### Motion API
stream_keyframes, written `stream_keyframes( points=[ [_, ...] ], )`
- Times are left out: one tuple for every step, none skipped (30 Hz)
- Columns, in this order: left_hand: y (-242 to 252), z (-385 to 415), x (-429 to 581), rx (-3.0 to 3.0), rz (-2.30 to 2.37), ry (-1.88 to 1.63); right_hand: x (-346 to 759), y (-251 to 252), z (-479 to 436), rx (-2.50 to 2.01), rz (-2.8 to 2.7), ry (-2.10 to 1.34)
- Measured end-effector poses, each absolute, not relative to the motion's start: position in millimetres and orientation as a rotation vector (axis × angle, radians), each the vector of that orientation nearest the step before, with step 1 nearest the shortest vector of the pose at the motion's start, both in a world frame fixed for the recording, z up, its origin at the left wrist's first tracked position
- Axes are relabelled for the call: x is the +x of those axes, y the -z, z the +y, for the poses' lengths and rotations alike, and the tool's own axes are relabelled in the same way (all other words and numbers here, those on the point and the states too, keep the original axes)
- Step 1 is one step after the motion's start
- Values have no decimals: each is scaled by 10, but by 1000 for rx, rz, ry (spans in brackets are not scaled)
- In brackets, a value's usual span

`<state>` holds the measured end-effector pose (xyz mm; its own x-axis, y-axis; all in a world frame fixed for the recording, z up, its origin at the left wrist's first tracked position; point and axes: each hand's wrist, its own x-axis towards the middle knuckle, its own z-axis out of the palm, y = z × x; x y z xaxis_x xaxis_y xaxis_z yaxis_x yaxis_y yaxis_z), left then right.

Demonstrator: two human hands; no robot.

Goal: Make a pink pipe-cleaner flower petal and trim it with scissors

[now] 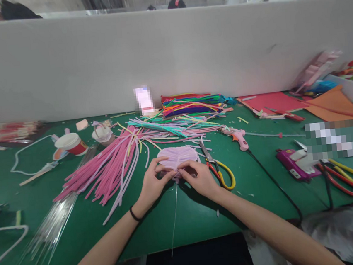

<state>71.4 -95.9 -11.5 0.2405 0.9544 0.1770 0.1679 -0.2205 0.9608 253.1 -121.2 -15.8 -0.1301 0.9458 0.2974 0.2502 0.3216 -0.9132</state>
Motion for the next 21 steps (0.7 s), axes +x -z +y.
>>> stream_keyframes(
  points=[
    [120,-957,719,1597,1069,-1086,2529,138,-1221,-1096,-1626,-890],
    [125,-953,722,1598,1068,-1090,2527,121,-1228,-1082,-1637,-899],
    [126,-948,724,1606,1066,-1093,2525,109,-1231,-1070,-1634,-915],
    [124,-943,725,1617,1065,-1094,2521,105,-1229,-1061,-1619,-936],
    [118,-940,725,1632,1063,-1095,2517,106,-1222,-1055,-1598,-961],
    [110,-939,726,1648,1062,-1095,2512,113,-1212,-1051,-1571,-985],
    [100,-939,726,1666,1061,-1096,2507,124,-1198,-1046,-1547,-1009],
    [89,-942,726,1688,1064,-1101,2502,136,-1182,-1039,-1526,-1040],
    [78,-945,726,1713,1072,-1107,2498,145,-1167,-1030,-1512,-1076],
    [69,-949,725,1741,1082,-1112,2494,152,-1154,-1019,-1499,-1113],
    [60,-953,724,1769,1094,-1119,2492,153,-1143,-1008,-1488,-1148],
    [53,-958,723,1795,1105,-1124,2492,149,-1135,-996,-1477,-1178],
    [47,-964,722,1817,1113,-1125,2493,141,-1130,-985,-1469,-1199],
    [42,-969,722,1829,1117,-1124,2497,130,-1127,-979,-1465,-1207],
    [37,-973,721,1834,1119,-1119,2502,119,-1126,-979,-1464,-1204],
    [33,-977,722,1832,1121,-1111,2509,110,-1126,-987,-1465,-1195],
    [28,-979,722,1825,1123,-1104,2516,104,-1126,-1000,-1465,-1187],
    [24,-980,722,1816,1127,-1100,2523,104,-1126,-1017,-1460,-1177],
    [20,-979,721,1809,1134,-1097,2529,109,-1125,-1032,-1449,-1171],
    [16,-977,721,1806,1144,-1096,2533,119,-1124,-1041,-1435,-1170],
    [13,-974,719,1807,1153,-1096,2536,133,-1121,-1041,-1419,-1177]
  ],
)
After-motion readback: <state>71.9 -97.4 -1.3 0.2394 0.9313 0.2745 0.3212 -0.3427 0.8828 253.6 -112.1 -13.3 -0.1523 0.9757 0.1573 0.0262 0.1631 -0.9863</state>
